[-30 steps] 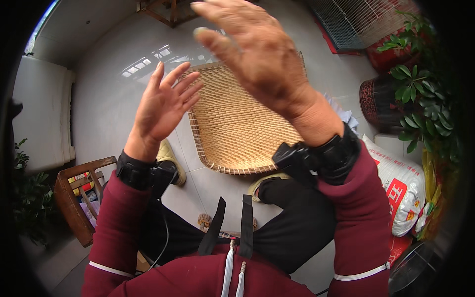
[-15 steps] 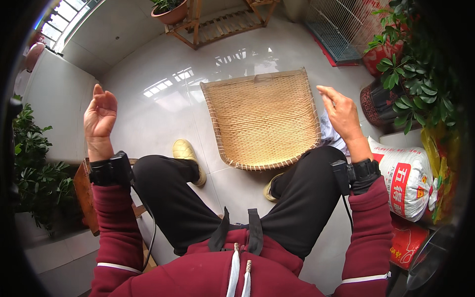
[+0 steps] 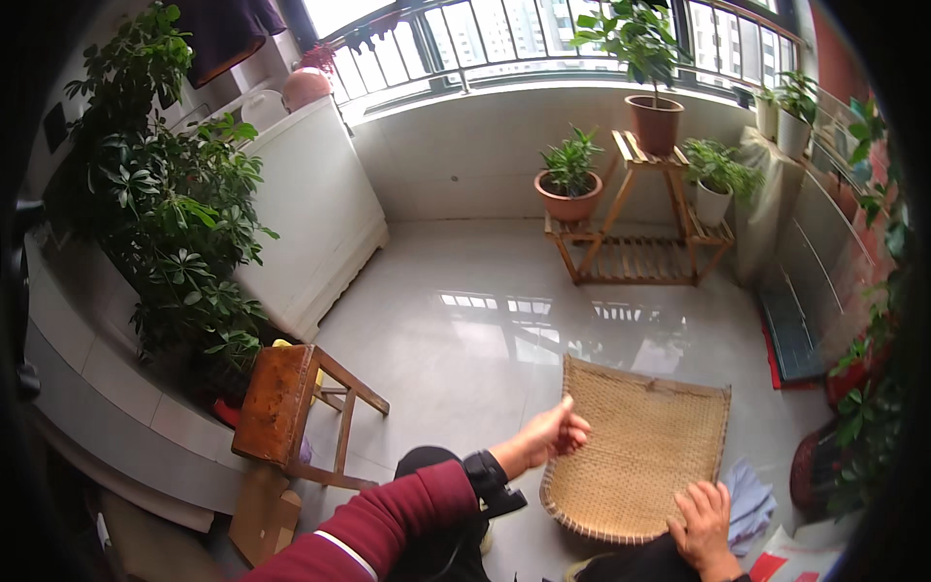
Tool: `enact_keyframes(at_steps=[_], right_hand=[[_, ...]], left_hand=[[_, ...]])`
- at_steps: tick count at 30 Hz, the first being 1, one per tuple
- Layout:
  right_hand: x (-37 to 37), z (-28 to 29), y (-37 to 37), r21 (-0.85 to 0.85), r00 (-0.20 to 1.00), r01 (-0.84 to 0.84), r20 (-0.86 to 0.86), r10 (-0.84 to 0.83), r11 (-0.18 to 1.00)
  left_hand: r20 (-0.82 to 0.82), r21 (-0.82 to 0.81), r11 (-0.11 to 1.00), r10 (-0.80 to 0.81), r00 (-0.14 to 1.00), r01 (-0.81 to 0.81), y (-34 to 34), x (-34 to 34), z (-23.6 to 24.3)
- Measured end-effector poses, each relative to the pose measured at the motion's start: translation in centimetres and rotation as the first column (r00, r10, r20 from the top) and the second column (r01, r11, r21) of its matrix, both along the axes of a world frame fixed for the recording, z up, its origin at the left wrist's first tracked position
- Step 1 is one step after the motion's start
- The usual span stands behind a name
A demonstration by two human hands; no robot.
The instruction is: The person sits on the floor and repairs a woven basket by hand. They use shears to trim a cloth, then repeatedly pull and tighten the binding strings along the basket's rim, inspecting the weave and adjusting the tension.
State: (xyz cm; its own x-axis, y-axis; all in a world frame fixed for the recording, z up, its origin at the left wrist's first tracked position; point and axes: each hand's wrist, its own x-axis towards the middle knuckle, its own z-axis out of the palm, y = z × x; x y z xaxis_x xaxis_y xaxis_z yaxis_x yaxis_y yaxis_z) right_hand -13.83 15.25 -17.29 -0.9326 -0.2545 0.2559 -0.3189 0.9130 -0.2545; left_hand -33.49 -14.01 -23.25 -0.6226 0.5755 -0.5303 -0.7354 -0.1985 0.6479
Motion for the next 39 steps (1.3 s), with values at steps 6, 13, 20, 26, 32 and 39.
enact_keyframes(at_steps=[6,13,20,26,32,39], right_hand=[[-2.0,0.6,4.5,0.081,0.874,-0.286,0.431,0.225,0.955],[-12.9,-0.7,7.3,-0.041,0.760,-0.321,0.585,0.283,0.946],[-14.6,2.2,6.0,0.000,0.720,-0.255,0.668,0.190,0.967],[-16.6,7.5,-3.4,0.101,0.737,-0.095,0.676,0.002,0.990],[-30.2,25.9,-24.3,-0.451,0.871,-0.381,0.119,0.478,0.807],[-35.9,40.5,-31.4,-0.034,0.945,-0.312,0.095,0.314,0.949]], left_hand=[[0.142,0.041,0.982,0.176,0.974,-0.184,-0.9,-5.7,-6.1],[0.370,0.093,0.977,0.147,0.917,-0.194,2.5,-12.9,-7.4],[0.288,-0.110,0.991,-0.038,0.957,0.073,2.0,-9.6,-10.2],[0.522,-0.121,0.909,0.399,0.754,-0.398,-2.6,-4.0,4.8],[0.357,0.424,0.823,0.231,0.905,-0.377,-7.1,-9.0,27.7],[0.307,0.904,0.337,-0.083,0.948,-0.263,-21.3,-14.6,47.7]])
